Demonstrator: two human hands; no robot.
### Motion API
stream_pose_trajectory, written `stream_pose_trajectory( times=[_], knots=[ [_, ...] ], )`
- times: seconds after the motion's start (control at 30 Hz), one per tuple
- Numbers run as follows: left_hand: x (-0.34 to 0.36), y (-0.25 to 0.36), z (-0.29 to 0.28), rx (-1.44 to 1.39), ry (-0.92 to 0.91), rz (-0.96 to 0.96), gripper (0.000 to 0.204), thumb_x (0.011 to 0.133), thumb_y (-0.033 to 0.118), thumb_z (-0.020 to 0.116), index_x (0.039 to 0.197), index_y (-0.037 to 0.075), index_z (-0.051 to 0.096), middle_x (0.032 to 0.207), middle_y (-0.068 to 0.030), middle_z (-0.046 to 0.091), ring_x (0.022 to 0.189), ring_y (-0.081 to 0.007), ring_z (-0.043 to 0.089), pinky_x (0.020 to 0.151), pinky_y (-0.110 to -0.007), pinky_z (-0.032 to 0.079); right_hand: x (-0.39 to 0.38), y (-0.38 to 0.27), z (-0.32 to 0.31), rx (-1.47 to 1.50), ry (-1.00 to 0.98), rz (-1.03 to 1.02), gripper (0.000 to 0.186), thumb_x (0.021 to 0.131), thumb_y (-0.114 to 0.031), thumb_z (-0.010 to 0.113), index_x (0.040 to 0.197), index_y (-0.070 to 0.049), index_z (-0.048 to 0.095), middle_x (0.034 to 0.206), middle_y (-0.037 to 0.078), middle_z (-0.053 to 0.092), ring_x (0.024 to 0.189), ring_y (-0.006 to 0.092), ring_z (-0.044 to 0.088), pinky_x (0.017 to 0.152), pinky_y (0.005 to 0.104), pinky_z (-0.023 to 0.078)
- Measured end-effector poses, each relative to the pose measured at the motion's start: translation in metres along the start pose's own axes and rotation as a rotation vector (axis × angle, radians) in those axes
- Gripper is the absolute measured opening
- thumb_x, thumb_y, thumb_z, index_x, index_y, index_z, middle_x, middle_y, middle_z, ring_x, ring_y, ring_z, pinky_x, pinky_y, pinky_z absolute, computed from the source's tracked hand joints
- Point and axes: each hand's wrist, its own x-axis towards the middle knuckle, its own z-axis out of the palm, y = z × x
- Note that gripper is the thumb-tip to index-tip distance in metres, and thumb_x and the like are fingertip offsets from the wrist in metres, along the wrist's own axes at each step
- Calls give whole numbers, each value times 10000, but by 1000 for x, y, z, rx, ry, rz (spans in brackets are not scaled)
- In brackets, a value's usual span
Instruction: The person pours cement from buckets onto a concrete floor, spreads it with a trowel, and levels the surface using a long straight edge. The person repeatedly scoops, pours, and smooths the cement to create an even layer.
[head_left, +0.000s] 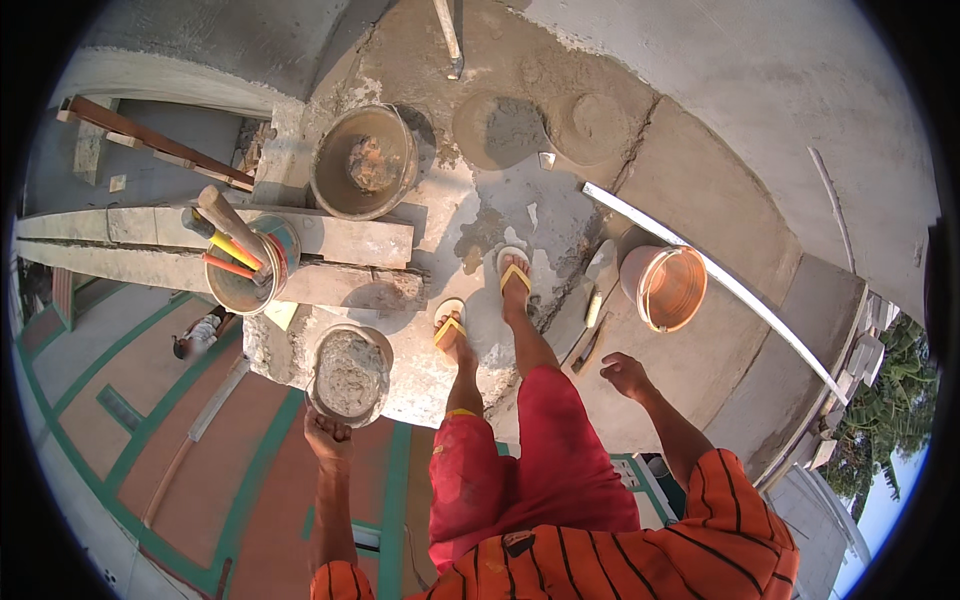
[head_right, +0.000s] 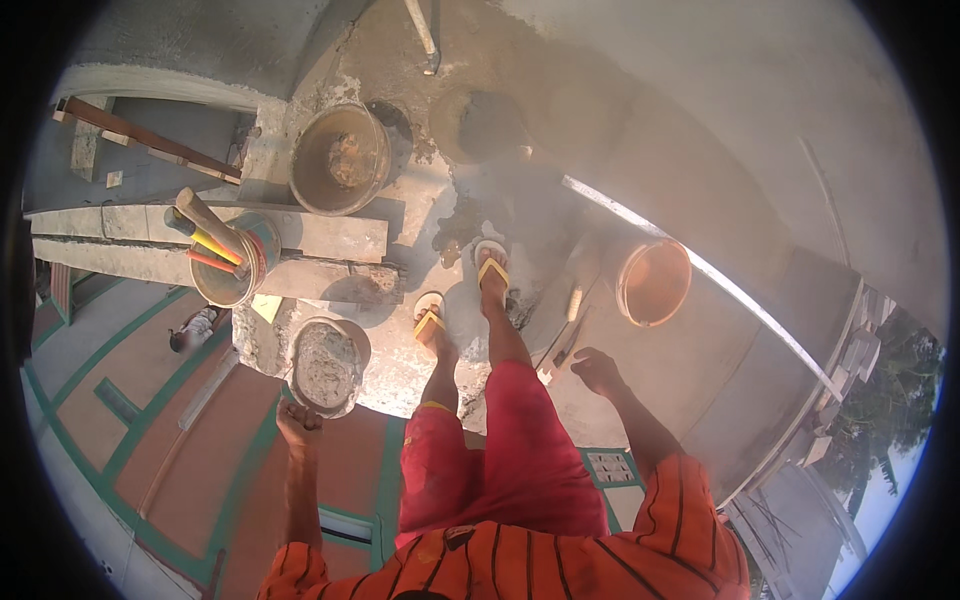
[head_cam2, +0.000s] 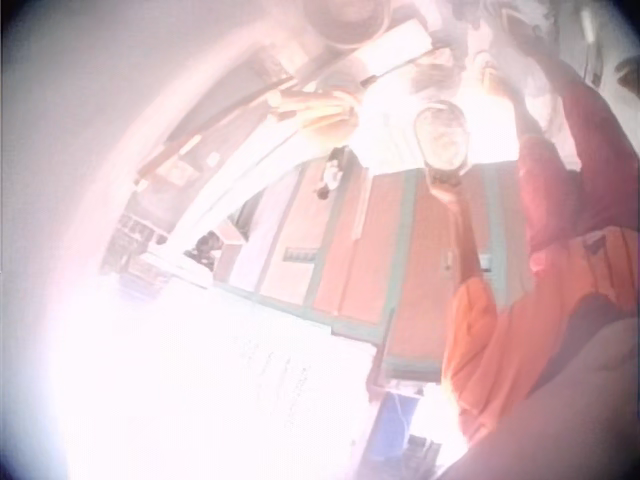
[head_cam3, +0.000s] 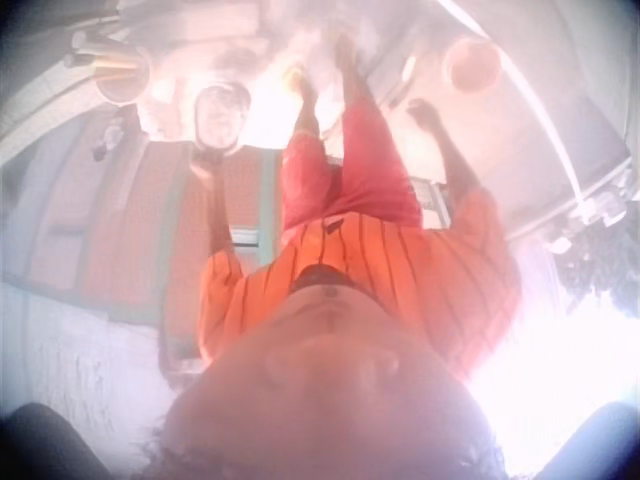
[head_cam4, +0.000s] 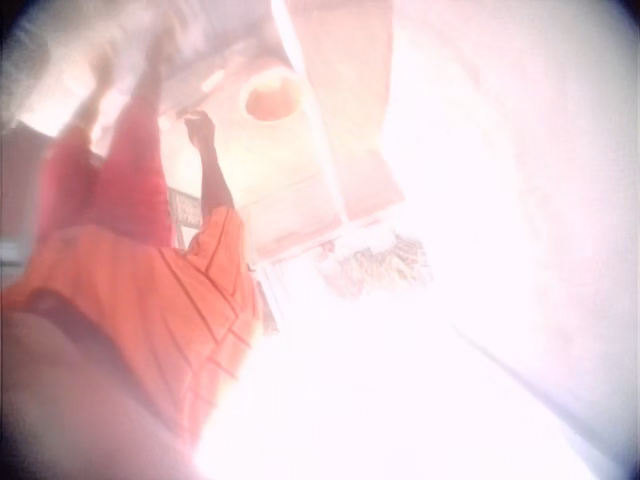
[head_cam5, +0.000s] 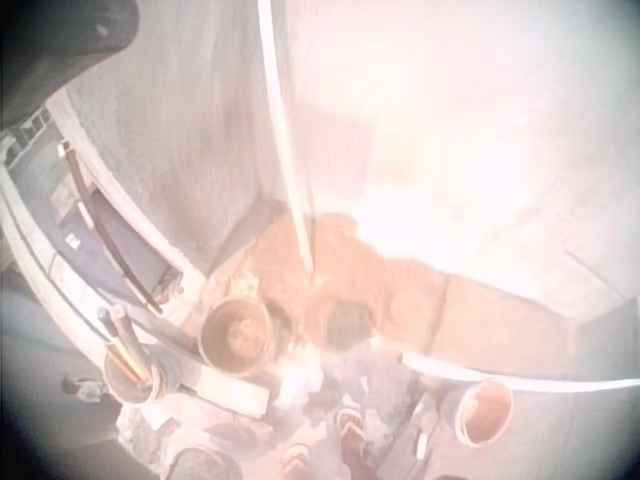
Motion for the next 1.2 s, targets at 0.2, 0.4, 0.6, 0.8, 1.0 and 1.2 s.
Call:
stream_pose_trajectory(
  times=[0.2, 0.4, 0.6, 0.8, 1.0, 1.2],
  knots=[
    [-193, 58, 84, 97, -511, -290, 313, 829, 414, 636, 755, 164, 462, 522, 77, 169, 478, -98, 156, 542, -264, 218, 41, -117, 32, 1085, -350, -74, 414, 892, -174, 616, 1294, -128, 529, 1133, 54, 592, 1076, 190, 568, 888, 315, 462],
    [-220, 129, 188, 348, -479, -342, 444, 773, 521, 670, 820, 99, 542, 559, 74, 256, 475, -82, 198, 518, -257, 223, 101, -119, 156, 1610, -842, 122, 522, 954, -323, 537, 1390, -66, 412, 1314, 70, 515, 1176, 175, 507, 995, 320, 398],
    [-133, 41, 406, 841, -730, 70, 283, 861, 328, 636, 821, 81, 504, 652, 72, 352, 559, -40, 279, 513, -210, 218, 184, -131, 28, 1671, -180, -68, 507, 965, -372, 455, 1354, -48, 453, 1278, 81, 545, 1132, 183, 547, 969, 349, 443],
    [12, -3, 595, 933, -576, 637, 254, 843, 143, 675, 715, 47, 477, 637, -29, 567, 576, -98, 514, 531, -270, 434, 283, -265, -171, 1650, 40, -295, 673, 932, -595, 343, 1333, -78, 500, 1307, 96, 563, 1190, 249, 545, 1000, 392, 436],
    [118, -5, 621, 696, -374, 587, 201, 876, 138, 661, 768, 44, 519, 738, -67, 609, 631, -125, 532, 571, -303, 450, 287, -359, -294, 1055, 389, -360, 709, 838, -578, 584, 1259, -8, 588, 1222, 164, 605, 1088, 262, 599, 964, 384, 452],
    [203, -61, 607, 501, -415, 371, 147, 912, 154, 628, 876, 37, 548, 826, -72, 609, 697, -138, 560, 587, -291, 458, 329, -388, -323, 394, 578, -385, 737, 782, -580, 653, 1254, -15, 617, 1177, 196, 650, 1070, 292, 632, 937, 356, 469]
  ],
)
